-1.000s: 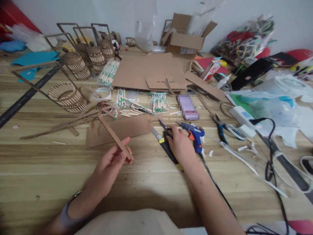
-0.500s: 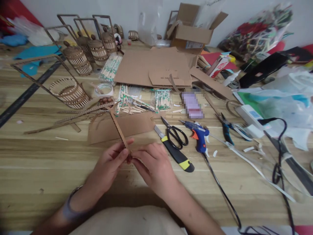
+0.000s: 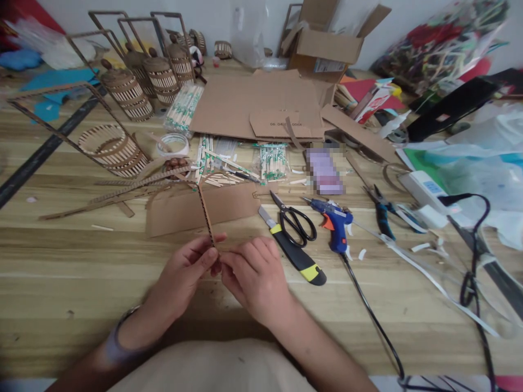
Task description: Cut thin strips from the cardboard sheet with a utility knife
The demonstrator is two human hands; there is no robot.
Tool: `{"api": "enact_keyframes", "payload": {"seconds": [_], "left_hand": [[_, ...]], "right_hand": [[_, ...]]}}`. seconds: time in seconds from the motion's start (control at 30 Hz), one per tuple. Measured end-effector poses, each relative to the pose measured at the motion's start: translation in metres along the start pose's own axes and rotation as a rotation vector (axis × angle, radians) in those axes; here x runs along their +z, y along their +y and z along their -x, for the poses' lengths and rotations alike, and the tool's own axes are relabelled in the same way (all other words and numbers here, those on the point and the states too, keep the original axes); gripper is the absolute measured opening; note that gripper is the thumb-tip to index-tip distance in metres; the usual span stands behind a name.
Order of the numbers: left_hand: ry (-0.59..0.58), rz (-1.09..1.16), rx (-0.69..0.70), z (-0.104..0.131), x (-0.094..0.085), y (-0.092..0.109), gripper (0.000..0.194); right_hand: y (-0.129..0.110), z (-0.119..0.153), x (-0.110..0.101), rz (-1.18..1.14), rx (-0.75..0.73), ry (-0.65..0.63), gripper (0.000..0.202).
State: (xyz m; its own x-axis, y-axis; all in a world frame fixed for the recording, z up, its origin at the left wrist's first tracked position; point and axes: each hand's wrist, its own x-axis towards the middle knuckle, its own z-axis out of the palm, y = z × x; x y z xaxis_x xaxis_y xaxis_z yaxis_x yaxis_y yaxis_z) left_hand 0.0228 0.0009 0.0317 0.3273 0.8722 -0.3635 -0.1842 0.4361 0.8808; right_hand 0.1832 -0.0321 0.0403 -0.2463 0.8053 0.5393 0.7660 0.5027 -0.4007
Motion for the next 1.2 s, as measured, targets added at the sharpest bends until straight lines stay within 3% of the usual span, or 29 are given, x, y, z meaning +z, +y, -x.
{"api": "enact_keyframes", "payload": {"seconds": [0.13, 0.33, 0.53, 0.93, 1.2], "left_hand": [[0.009, -0.028, 0.013, 0.0007, -0.0002, 0.0003, 0.055], [0.048, -0.178, 0.083, 0.0025, -0.0027, -0.0009, 0.052], [0.074, -0.341, 0.172, 0.0059, -0.0028, -0.0001, 0.048], [0.086, -0.439, 0.248, 0.0068, -0.0019, -0.0007, 0.036], [0.035, -0.276, 0.112, 0.0030, -0.0015, -0.0025, 0.044]], "right_hand": [[0.0000, 0.0001, 0.0007, -0.105, 0.074, 0.000, 0.015], [-0.0015, -0.0030, -0.0004, -0.357, 0.298, -0.058, 0.017], [-0.0007, -0.0029, -0.0003, -0.431, 0.419, -0.114, 0.016], [0.0024, -0.0016, 0.0013, -0.378, 0.377, -0.204, 0.018], [0.0018, -0.0016, 0.0018, -0.337, 0.285, -0.243, 0.019]]}}
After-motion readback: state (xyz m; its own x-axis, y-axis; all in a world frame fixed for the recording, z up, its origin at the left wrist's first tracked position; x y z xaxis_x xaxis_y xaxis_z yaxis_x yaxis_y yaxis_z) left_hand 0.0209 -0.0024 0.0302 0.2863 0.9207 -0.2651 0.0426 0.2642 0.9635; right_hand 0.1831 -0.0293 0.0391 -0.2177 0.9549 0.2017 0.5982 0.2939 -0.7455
